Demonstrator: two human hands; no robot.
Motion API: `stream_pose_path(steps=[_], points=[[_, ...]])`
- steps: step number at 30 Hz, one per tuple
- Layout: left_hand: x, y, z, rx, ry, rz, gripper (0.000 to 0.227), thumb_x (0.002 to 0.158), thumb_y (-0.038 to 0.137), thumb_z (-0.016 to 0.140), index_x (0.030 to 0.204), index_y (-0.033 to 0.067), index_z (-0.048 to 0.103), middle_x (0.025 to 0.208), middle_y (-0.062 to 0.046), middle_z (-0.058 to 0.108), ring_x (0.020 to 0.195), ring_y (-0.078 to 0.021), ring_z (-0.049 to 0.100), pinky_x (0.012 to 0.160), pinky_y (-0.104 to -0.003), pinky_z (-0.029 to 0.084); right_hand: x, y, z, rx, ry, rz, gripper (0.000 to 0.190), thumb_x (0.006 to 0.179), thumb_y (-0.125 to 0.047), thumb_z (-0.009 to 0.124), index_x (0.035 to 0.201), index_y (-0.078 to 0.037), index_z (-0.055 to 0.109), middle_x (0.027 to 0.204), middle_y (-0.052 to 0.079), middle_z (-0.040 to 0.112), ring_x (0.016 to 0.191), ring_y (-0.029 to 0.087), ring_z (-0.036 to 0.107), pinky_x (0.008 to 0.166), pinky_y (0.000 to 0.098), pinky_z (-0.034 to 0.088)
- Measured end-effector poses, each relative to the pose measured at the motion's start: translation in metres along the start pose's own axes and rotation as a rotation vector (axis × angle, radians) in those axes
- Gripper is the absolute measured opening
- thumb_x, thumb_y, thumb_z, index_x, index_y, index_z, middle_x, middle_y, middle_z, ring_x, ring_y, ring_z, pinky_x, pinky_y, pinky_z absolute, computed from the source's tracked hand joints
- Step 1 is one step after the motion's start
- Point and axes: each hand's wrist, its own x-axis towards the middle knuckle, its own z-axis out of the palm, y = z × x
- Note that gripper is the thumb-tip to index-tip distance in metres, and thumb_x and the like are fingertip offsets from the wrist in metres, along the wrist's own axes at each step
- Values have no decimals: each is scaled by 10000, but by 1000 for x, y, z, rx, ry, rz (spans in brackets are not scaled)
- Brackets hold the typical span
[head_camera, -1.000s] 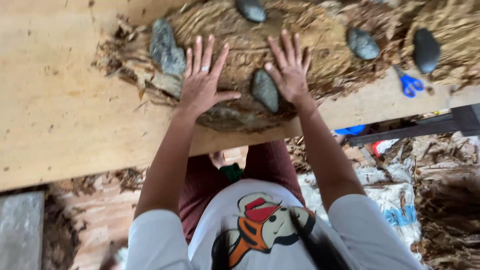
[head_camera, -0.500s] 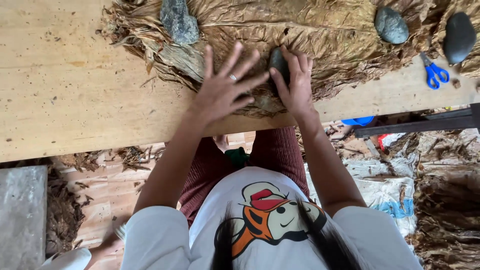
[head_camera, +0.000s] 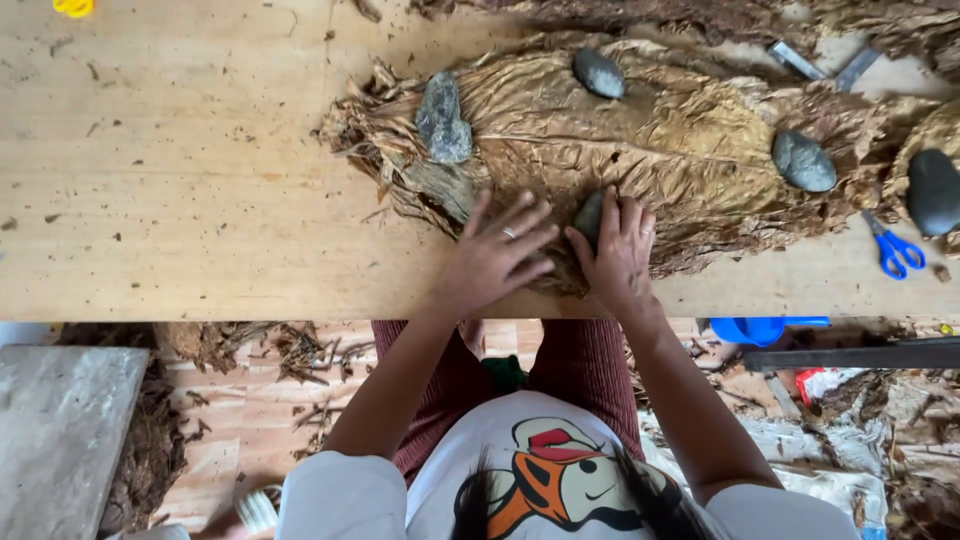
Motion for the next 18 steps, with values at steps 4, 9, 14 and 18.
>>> stream_pose_path(steps=[4,9,14,18], points=[[32,-45,-27,65,109,-167,388,1003,443,446,1279,214,596,1448,1,443,1397,-225,266,1138,-547,180,49,-19,-43,31,-122,30,593,965,-450,564,1352,-7,484,1344,209,329,1229,424,295,967,593,328],[64,-94,-42,153,-10,-333,391,956,388,577,1284,176,586,1345,-96,522,1322,-338,379,1103,-583,211,117,-37,-37,121,-221,-155,614,1000,-486,481,1450,-72,413,1435,189,333,1302,438,292,1029,632,273],[52,-125,-48,206,-145,-481,802,847,733,490,1492,293,308,1313,-189,534,1245,-467,459,1001,-589,311,166,-36,0,-126,-660,-151,701,920,-733,203,1504,-345,218,1564,80,224,1439,309,179,1101,587,134],[56,-123,-57,102,-250,-557,898,791,772,462,1519,301,230,1416,-215,450,1313,-495,358,1059,-624,244,179,-35,17,-190,-711,-110,818,831,-842,191,1499,-370,204,1586,56,189,1464,309,89,1125,604,26]])
